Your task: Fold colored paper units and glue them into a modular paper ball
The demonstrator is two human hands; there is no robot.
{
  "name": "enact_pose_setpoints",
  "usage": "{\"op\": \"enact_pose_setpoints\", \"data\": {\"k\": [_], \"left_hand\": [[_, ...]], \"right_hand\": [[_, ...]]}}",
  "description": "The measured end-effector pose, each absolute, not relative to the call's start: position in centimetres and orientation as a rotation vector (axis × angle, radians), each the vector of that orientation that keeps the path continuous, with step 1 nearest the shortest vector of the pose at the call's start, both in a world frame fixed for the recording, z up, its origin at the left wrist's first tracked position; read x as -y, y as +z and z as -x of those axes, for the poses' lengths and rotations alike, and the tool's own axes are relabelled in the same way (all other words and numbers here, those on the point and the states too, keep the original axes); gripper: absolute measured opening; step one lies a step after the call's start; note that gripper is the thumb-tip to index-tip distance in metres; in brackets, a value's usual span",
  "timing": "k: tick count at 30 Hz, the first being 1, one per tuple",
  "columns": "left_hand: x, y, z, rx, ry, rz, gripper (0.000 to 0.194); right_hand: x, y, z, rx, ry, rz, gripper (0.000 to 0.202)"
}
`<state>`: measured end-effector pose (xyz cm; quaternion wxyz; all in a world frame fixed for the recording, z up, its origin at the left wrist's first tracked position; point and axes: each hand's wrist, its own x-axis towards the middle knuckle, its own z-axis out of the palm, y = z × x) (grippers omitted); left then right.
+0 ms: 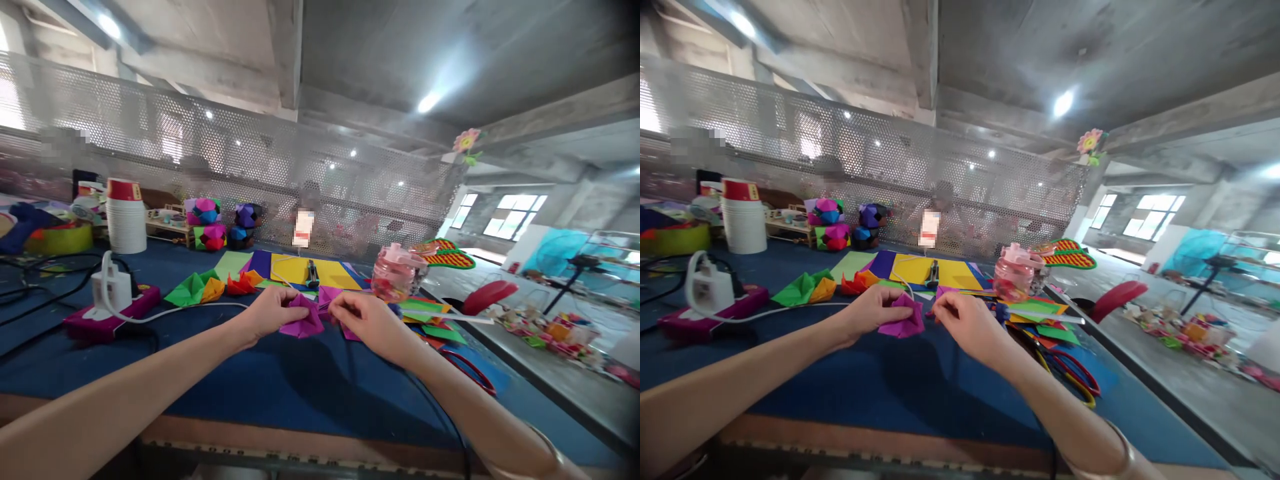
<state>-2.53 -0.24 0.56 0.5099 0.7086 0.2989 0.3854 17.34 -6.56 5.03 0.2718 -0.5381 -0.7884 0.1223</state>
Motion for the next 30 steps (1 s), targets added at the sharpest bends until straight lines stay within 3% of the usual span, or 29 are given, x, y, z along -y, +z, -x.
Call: {"op": "enact_pose_setpoints", "data": {"k": [5, 9, 30], "left_hand": [[-0.2, 0.5, 2.8, -0.699, 0.895, -1.752, 0.025], [-0.4, 0.2, 2.6, -0.658, 0.875, -1.834, 0.022], [0.8, 0.3, 2.1, -0.712, 0.854, -2.027, 0.014]], "right_hand": [[3.0, 3.3, -16.9, 1.976, 0.932, 1.243, 0.034], [3.3, 2.6, -17.1, 1.828, 1.125, 1.144, 0.045], [4.2, 2.5, -17.8, 1.827, 1.226, 1.114, 0.040]]}}
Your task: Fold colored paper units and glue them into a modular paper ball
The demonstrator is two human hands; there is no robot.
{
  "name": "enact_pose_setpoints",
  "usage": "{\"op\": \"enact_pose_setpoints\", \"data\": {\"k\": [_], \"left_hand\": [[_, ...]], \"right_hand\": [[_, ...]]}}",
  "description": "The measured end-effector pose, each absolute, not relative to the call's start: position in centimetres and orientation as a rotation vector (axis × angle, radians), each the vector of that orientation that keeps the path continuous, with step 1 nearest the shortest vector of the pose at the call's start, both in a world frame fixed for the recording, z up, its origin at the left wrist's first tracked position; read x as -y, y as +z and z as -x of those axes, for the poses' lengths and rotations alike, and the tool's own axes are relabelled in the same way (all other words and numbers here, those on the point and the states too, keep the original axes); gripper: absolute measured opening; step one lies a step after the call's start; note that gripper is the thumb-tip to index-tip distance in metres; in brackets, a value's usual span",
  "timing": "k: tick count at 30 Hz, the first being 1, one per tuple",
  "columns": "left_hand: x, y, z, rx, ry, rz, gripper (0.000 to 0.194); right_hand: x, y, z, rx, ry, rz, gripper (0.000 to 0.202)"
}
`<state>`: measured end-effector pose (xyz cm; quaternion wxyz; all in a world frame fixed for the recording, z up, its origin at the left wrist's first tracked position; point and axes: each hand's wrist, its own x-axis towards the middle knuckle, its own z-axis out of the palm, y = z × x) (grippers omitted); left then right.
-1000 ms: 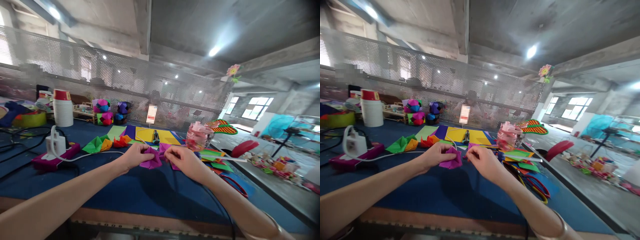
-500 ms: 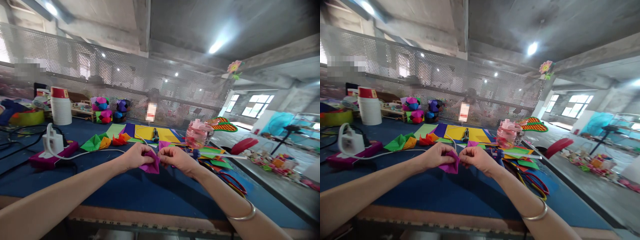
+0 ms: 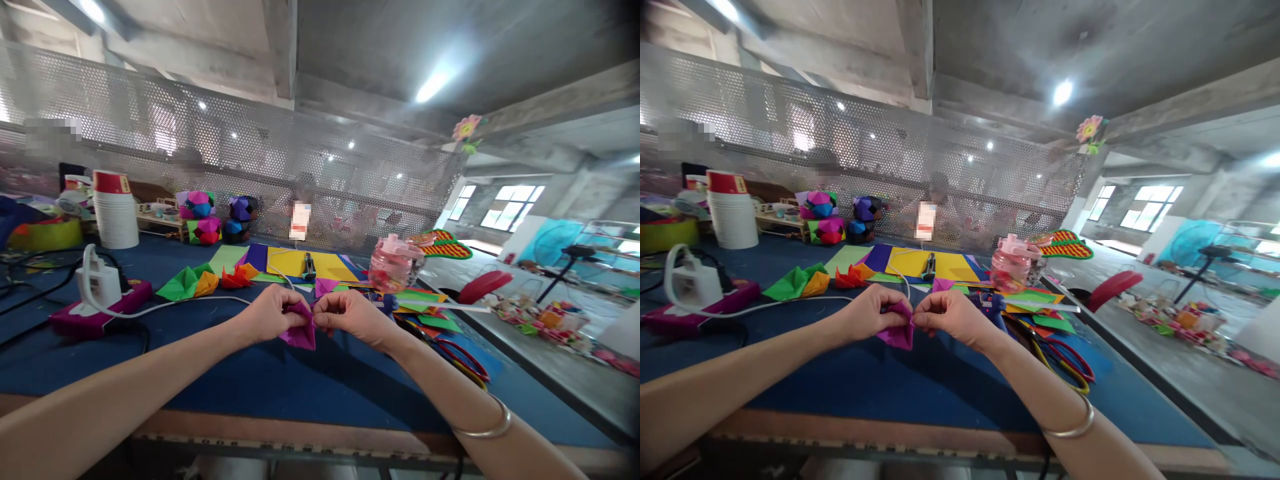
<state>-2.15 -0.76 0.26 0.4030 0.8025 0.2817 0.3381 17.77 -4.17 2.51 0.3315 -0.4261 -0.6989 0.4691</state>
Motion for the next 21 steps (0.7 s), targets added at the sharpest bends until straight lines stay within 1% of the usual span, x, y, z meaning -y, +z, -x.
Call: {"op": "enact_pose_setpoints", "data": {"k": [3, 7, 9, 15, 18, 21], "left_hand": [[0.9, 0.3, 2.1, -0.744, 0.852, -2.043, 0.014], [0.9, 0.1, 2.0, -0.799, 0.892, -2.077, 0.014], [0.8, 0.0, 2.0, -0.835, 0.900, -2.114, 0.015], [0.9, -0.2, 1.8, -0.945, 0.858, -2.202, 0.014], [1.1, -0.1, 1.7, -0.949, 0.825, -2.253, 0.014], [1.3, 0.0, 1.7, -0.932, 0.793, -2.271, 0.014]], "right_hand": [[4.3, 2.5, -17.7, 1.844, 1.175, 1.151, 0.039], [4.5, 2.2, -17.6, 1.928, 1.015, 1.262, 0.035], [4.7, 2.0, -17.5, 1.999, 0.895, 1.312, 0.032], [5.4, 1.7, -16.8, 2.163, 0.365, 1.366, 0.020], [5.6, 1.6, -16.5, 2.200, 0.218, 1.385, 0.014], [5.7, 1.5, -16.5, 2.211, 0.160, 1.405, 0.011]]}}
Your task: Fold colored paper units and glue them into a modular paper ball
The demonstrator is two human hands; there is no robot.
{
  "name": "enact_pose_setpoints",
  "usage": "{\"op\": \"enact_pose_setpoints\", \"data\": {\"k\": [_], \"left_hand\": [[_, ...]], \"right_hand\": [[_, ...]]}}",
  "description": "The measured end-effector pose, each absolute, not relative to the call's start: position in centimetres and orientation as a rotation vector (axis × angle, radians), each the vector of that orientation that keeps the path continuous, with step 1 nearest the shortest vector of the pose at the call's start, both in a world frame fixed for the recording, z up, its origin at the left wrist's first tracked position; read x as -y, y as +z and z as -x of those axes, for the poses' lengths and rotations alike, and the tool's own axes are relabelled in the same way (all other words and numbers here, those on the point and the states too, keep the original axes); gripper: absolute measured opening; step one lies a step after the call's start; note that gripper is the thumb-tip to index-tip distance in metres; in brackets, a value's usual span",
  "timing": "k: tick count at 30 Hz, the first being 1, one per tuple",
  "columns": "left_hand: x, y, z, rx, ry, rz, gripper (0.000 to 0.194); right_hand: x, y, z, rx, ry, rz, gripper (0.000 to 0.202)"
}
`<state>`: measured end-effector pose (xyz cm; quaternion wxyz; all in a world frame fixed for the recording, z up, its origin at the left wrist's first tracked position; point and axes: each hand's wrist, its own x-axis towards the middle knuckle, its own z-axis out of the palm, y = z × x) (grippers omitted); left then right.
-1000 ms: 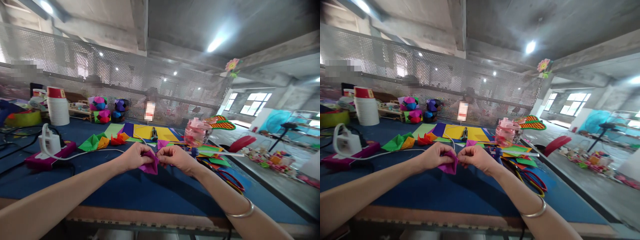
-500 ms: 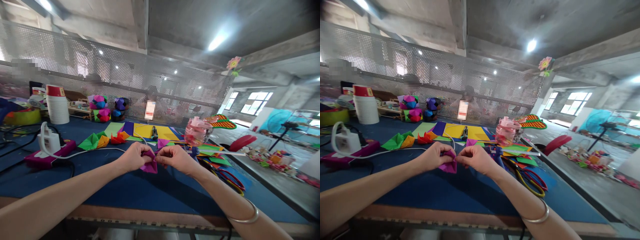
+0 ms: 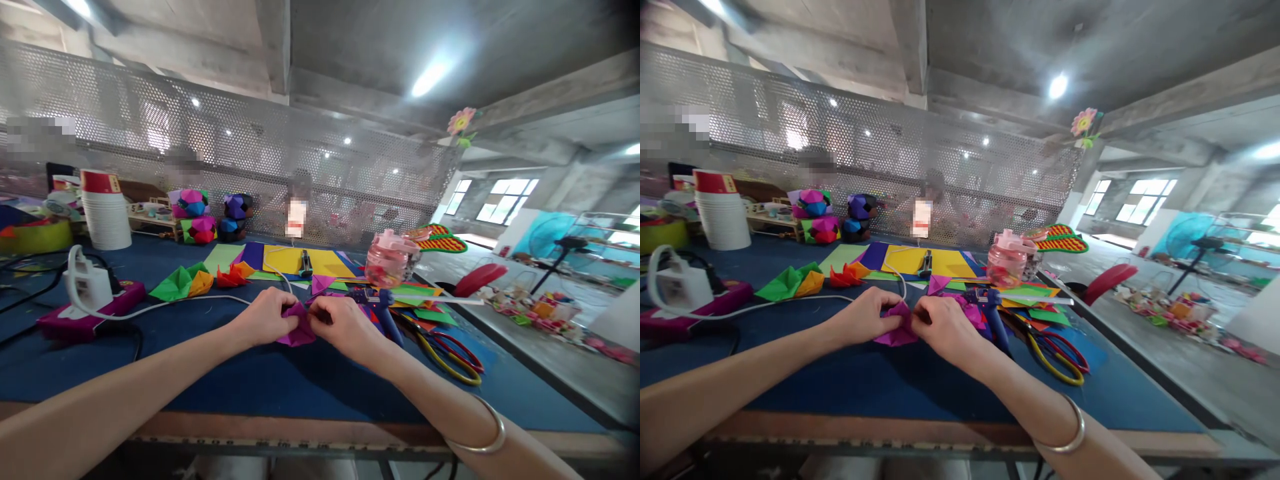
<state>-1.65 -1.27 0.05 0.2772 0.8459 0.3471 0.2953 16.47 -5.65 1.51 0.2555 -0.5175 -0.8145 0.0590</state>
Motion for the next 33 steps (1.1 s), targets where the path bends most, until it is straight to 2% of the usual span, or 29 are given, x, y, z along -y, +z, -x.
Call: {"op": "enact_pose_setpoints", "data": {"k": [11, 17, 22, 33], "left_hand": [[1.1, -0.1, 1.8, -0.953, 0.783, -2.306, 0.016], [1.3, 0.2, 1.9, -1.020, 0.892, -2.347, 0.014], [1.9, 0.4, 1.8, -1.078, 0.928, -2.373, 0.014], [2.6, -0.2, 1.3, -1.068, 0.960, -2.467, 0.012]], "right_hand": [[5.5, 0.9, -16.6, 2.207, 0.203, 1.351, 0.009], [5.0, 0.5, -16.7, 2.152, 0.348, 1.304, 0.019], [4.9, 0.2, -16.4, 2.101, 0.473, 1.303, 0.014], [5.7, 0.5, -16.1, 2.048, 0.490, 1.294, 0.007]]}}
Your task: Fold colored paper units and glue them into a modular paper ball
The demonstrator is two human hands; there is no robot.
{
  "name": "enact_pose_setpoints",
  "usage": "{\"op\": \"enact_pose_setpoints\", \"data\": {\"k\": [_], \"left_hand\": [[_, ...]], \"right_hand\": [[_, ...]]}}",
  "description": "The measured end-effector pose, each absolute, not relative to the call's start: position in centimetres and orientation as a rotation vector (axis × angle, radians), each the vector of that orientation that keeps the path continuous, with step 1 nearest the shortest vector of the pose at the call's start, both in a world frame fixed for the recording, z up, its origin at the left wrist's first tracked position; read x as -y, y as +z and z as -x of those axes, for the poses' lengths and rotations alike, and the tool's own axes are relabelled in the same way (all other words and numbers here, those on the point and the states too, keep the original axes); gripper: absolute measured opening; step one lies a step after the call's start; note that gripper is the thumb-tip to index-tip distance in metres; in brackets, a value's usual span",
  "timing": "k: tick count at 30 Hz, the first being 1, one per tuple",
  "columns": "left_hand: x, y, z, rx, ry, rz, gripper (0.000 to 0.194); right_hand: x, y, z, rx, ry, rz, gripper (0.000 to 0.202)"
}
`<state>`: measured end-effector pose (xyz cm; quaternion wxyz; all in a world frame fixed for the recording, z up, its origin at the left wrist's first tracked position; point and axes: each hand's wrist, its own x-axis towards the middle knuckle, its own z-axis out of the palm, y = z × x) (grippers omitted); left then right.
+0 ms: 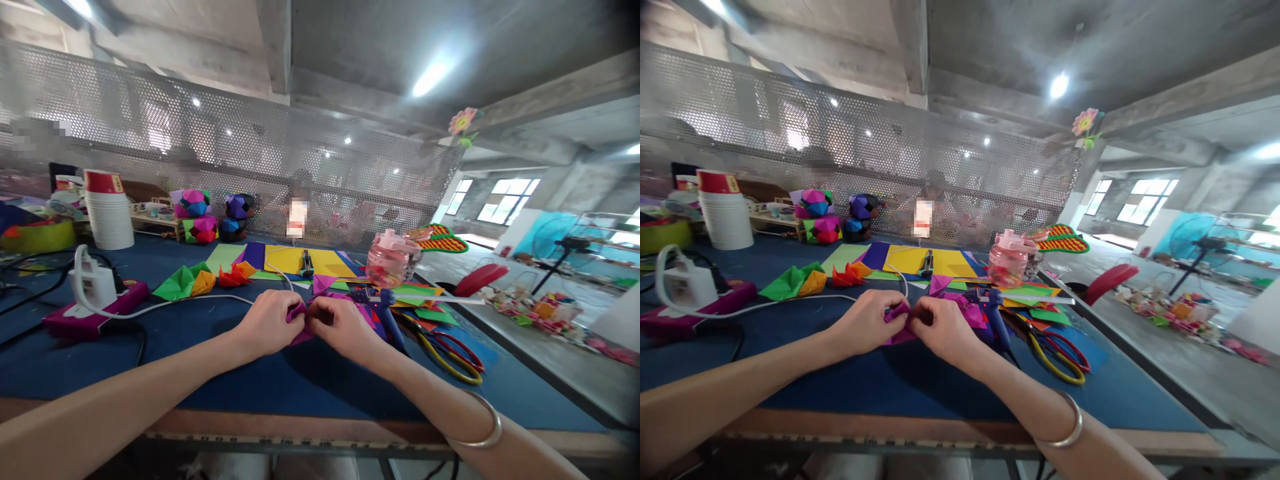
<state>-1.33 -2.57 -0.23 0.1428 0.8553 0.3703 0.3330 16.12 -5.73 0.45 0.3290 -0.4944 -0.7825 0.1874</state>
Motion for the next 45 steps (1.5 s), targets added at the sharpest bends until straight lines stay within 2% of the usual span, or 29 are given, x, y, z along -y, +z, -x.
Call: {"op": "enact_pose_setpoints", "data": {"k": [11, 18, 26, 33, 40, 45], "left_hand": [[2.4, -0.1, 1.6, -1.054, 1.019, -2.460, 0.012], [1.3, 0.7, 1.9, -1.087, 1.084, -2.359, 0.014], [-1.1, 0.7, 3.2, -1.227, 1.089, -2.337, 0.018], [-2.0, 3.2, 6.1, -1.690, 0.929, -2.457, 0.021], [-3.0, 4.0, 8.3, -2.090, 0.538, -2.435, 0.016], [-3.2, 4.2, 8.6, -1.958, 0.846, -2.488, 0.017]], "right_hand": [[5.5, 0.1, -16.1, 2.031, 0.473, 1.258, 0.008], [5.4, 0.5, -16.1, 1.999, 0.475, 1.274, 0.024], [4.5, 0.4, -17.0, 1.906, 0.272, 1.274, 0.022], [3.7, 0.5, -17.9, 1.901, 0.088, 1.241, 0.022], [3.7, 0.6, -18.2, 1.919, -0.020, 1.246, 0.019], [3.8, 0.8, -18.1, 1.902, -0.040, 1.259, 0.019]]}}
